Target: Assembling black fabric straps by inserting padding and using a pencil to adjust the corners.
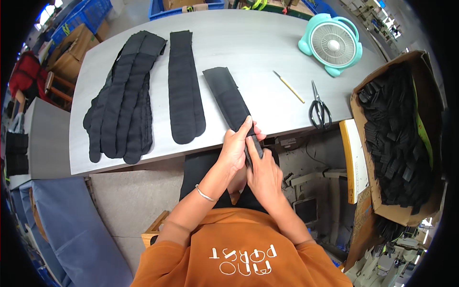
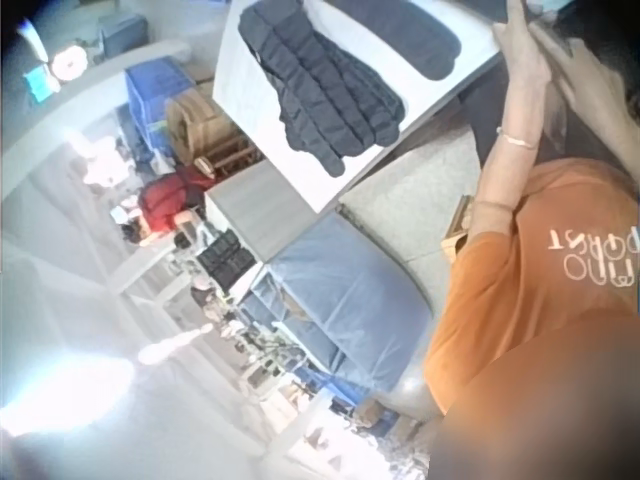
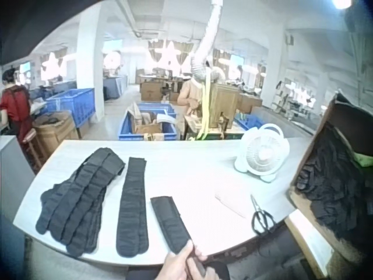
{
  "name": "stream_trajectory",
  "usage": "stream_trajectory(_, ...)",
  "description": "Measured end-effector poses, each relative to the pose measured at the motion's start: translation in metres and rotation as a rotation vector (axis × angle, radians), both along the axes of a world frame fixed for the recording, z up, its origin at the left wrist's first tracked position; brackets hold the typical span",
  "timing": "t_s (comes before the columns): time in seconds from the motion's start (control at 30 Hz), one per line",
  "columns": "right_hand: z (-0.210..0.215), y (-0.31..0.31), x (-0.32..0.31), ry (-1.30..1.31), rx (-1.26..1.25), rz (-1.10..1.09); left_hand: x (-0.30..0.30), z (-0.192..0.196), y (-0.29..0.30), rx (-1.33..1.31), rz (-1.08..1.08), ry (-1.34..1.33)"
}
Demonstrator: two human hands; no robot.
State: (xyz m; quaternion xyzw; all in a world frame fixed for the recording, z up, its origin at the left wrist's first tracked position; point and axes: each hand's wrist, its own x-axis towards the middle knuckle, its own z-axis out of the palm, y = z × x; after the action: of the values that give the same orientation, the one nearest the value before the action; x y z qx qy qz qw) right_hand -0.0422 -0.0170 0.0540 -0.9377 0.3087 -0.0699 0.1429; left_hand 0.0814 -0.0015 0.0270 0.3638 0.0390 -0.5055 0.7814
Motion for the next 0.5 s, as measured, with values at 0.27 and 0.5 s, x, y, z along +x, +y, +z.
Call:
stream_trajectory(0.27, -0.038, -0.022, 0.035, 0.033, -0.187, -0.069, -0.003, 0.000, 0.000, 0.058, -0.059, -0.113)
stream_trajectory(0.5, -0.010, -0.016, 0.017, -0.006, -0.088, -0.047, 0.001, 0.002, 0.001, -0.024, -0.103, -0.058)
